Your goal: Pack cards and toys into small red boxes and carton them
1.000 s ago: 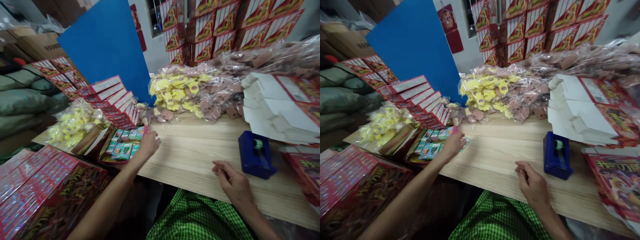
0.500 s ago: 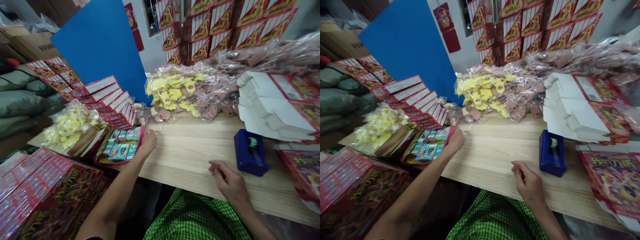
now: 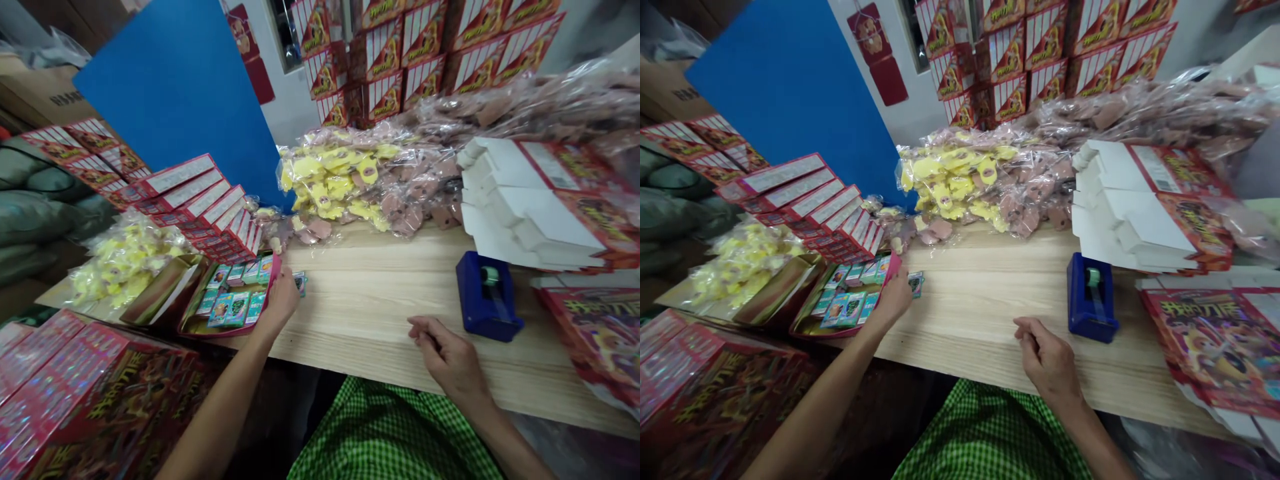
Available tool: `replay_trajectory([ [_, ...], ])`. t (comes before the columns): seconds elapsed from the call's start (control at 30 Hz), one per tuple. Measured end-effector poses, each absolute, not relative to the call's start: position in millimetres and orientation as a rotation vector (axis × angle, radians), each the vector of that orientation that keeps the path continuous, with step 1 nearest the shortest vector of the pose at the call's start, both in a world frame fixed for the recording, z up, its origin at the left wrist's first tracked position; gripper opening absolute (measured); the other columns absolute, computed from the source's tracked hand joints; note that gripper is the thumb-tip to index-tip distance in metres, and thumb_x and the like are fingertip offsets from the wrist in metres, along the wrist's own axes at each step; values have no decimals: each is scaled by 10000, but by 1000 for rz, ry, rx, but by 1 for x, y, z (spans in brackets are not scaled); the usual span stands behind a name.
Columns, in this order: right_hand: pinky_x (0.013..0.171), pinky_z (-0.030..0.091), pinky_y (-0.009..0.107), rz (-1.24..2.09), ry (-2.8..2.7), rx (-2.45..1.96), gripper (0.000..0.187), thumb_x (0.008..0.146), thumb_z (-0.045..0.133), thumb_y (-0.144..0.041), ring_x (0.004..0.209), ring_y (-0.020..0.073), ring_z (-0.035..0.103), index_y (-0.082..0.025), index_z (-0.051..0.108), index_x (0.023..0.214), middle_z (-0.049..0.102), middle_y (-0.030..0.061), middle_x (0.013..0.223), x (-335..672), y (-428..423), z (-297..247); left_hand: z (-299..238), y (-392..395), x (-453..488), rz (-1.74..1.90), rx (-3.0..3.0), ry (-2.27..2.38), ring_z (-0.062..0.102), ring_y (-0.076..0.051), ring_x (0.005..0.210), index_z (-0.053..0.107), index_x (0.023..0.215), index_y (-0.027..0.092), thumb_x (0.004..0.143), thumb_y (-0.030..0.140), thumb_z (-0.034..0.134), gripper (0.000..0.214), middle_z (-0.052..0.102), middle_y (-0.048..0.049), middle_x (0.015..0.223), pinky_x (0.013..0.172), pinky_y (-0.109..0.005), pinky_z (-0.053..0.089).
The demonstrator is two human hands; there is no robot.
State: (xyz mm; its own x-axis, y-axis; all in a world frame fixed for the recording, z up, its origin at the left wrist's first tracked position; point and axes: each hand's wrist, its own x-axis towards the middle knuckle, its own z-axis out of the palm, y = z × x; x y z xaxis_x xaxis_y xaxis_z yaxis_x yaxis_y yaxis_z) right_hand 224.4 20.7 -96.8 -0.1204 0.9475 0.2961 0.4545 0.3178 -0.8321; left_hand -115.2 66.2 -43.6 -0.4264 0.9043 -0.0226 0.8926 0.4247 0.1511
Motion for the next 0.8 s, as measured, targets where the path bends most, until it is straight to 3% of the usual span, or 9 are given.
replay_trajectory([
  [0.17, 484, 455, 262, 683, -1737, -1272, 264, 895, 470, -308, 488, 155, 591, -199, 695, 977, 727, 24, 747, 224, 22, -94, -49, 47, -88, 52, 1608, 2633, 622, -353, 1216, 575, 1221, 123, 972, 341, 569, 331, 645, -219, 1294, 963, -419, 485],
  [0.33, 518, 489, 267, 655, -1780, -1239, 245, 903, 462, -265, 515, 161, 615, -202, 683, 986, 724, 17, 745, 218, 23, -97, -49, 56, -78, 21, 1625, 2694, 615, -346, 1215, 617, 1187, 115, 937, 275, 544, 306, 664, -221, 1257, 1022, -442, 456],
  [0.43, 615, 549, 284, 561, -1805, -1193, 246, 918, 443, -183, 656, 193, 687, -200, 679, 986, 733, 43, 793, 225, 10, -86, -39, 60, -78, 35, 1663, 2662, 640, -340, 1197, 650, 1158, 93, 932, 240, 484, 316, 688, -223, 1224, 1027, -436, 473],
  [0.5, 772, 575, 324, 374, -1857, -1207, 310, 904, 413, -107, 867, 227, 713, -194, 687, 1018, 746, 87, 925, 240, 1, -70, -34, 55, -76, 50, 1698, 2602, 666, -365, 1155, 673, 1103, 80, 928, 241, 439, 333, 706, -229, 1175, 1008, -460, 499],
  [0.57, 986, 519, 425, 86, -1896, -1411, 385, 883, 420, -79, 1141, 290, 647, -166, 693, 1140, 713, 148, 1185, 262, -2, -53, -37, 51, -75, 93, 1716, 2590, 640, -468, 1171, 661, 1107, 55, 958, 333, 353, 441, 643, -297, 1270, 954, -579, 519],
  [0.6, 1079, 448, 498, -67, -1884, -1601, 424, 878, 448, -92, 1281, 342, 562, -131, 672, 1236, 646, 187, 1337, 276, -1, -45, -43, 50, -76, 150, 1715, 2615, 617, -503, 1198, 645, 1140, 97, 967, 411, 311, 489, 592, -285, 1365, 917, -627, 528],
  [0.63, 1135, 368, 568, -194, -1850, -1826, 479, 873, 488, -118, 1385, 400, 456, -85, 627, 1331, 551, 227, 1461, 290, 1, -39, -50, 50, -76, 342, 1707, 2702, 591, -501, 1247, 635, 1138, 185, 960, 478, 287, 489, 567, -211, 1433, 920, -657, 528],
  [0.73, 1147, 288, 630, -311, -1747, -2408, 664, 871, 585, -210, 1455, 501, 319, 42, 467, 1473, 373, 335, 1572, 331, 8, -33, -73, 51, -68, 829, 2049, 2414, 557, -433, 1342, 609, 1115, 304, 934, 566, 339, 418, 568, -98, 1480, 1037, -652, 492],
  [0.8, 1127, 324, 587, -277, -1779, -2554, 657, 896, 583, -238, 1422, 483, 383, 30, 458, 1483, 396, 339, 1556, 347, 8, -38, -84, 50, -57, 979, 2141, 2235, 589, -418, 1313, 633, 1054, 264, 926, 537, 362, 406, 631, -148, 1387, 1085, -628, 469],
])
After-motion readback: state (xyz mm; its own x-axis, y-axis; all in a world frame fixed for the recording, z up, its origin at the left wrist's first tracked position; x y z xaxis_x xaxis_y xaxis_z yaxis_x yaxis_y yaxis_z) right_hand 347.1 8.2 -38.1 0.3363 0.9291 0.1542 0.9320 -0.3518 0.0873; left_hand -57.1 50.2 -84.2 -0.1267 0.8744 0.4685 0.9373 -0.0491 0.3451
